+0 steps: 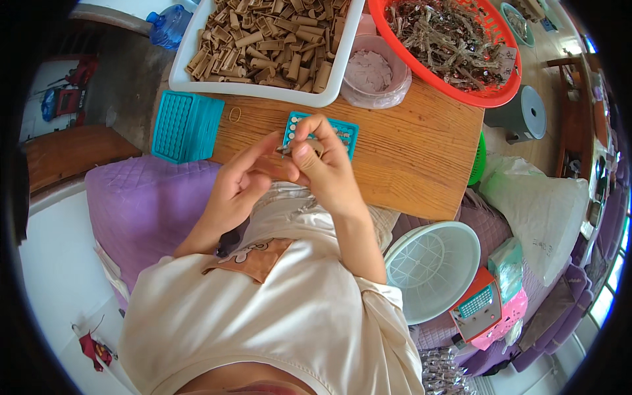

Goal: The person assembles small electronic units by taking components from trays, inserting light and battery parts into cylindrical plastic housings, and snapping the halves together by hand.

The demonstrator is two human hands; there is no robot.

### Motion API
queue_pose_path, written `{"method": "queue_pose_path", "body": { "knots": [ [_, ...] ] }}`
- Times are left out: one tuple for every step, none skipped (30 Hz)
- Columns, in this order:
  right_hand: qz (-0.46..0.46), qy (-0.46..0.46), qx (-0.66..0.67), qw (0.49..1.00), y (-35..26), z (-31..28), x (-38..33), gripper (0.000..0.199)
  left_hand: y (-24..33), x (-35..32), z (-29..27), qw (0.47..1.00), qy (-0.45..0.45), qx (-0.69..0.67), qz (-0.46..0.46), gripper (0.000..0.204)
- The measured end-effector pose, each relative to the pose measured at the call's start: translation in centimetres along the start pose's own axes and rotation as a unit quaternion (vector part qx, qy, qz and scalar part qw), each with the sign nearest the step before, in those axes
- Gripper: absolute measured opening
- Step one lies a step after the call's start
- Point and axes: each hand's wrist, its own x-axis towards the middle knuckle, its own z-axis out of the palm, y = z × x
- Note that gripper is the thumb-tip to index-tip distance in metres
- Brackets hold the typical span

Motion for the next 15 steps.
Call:
{"method": "queue_pose_path", "body": {
  "knots": [
    [0.024, 0.004, -0.003, 1.000, 0.0, 0.3, -0.6, 0.015, 0.6, 0.7, 1.0, 0.999, 0.011, 0.000, 0.034, 0.037],
    [0.026, 0.002, -0.002, 1.000, -0.1, 0.1, -1.2, 0.015, 0.8, 1.2, 1.6, 0.997, 0.020, -0.001, 0.069, 0.034],
    [0.018, 0.024, -0.020, 0.999, -0.2, -0.3, -1.7, 0.014, 0.3, 1.5, 1.9, 0.997, 0.009, 0.018, 0.068, 0.029],
    [0.010, 0.047, -0.038, 0.998, -0.4, -0.7, -2.2, 0.013, -0.3, 1.5, 2.5, 0.998, 0.009, 0.018, 0.068, 0.029],
    [0.021, 0.059, -0.066, 0.996, -0.6, -1.2, -2.5, 0.012, -1.1, 1.6, 3.2, 0.996, 0.016, -0.019, 0.086, 0.027],
    [0.021, 0.063, -0.066, 0.996, -0.7, -1.5, -3.1, 0.012, -1.7, 1.6, 3.9, 0.993, 0.019, -0.058, 0.103, 0.026],
    [0.017, 0.069, -0.062, 0.996, -0.7, -1.8, -3.6, 0.012, -2.1, 1.6, 4.4, 0.993, 0.017, -0.060, 0.100, 0.026],
    [0.013, 0.074, -0.058, 0.995, -0.6, -2.1, -4.0, 0.012, -2.4, 1.5, 4.9, 0.988, 0.001, -0.136, 0.079, 0.024],
    [0.015, 0.078, -0.058, 0.995, -0.5, -2.3, -4.4, 0.012, -2.8, 1.4, 5.5, 0.976, -0.014, -0.211, 0.057, 0.023],
    [0.016, 0.089, -0.042, 0.995, -0.2, -2.5, -4.7, 0.012, -3.3, 1.4, 6.0, 0.975, -0.015, -0.213, 0.053, 0.023],
    [0.017, 0.100, -0.025, 0.995, 0.1, -2.6, -5.0, 0.012, -3.9, 1.5, 6.4, 0.965, -0.015, -0.260, 0.045, 0.022],
    [0.018, 0.111, -0.010, 0.994, 0.3, -2.7, -5.3, 0.012, -4.3, 1.5, 6.7, 0.951, -0.016, -0.306, 0.037, 0.022],
    [0.020, 0.114, -0.010, 0.993, 0.5, -3.1, -5.6, 0.012, -4.6, 1.3, 7.0, 0.942, -0.014, -0.334, 0.035, 0.021],
    [0.021, 0.104, 0.003, 0.994, 0.7, -3.5, -5.7, 0.012, -4.8, 1.3, 7.2, 0.941, -0.013, -0.336, 0.032, 0.021],
    [0.022, 0.095, 0.018, 0.995, 1.0, -3.7, -5.9, 0.012, -5.1, 1.2, 7.3, 0.930, 0.005, -0.366, 0.023, 0.020]
  ]
}}
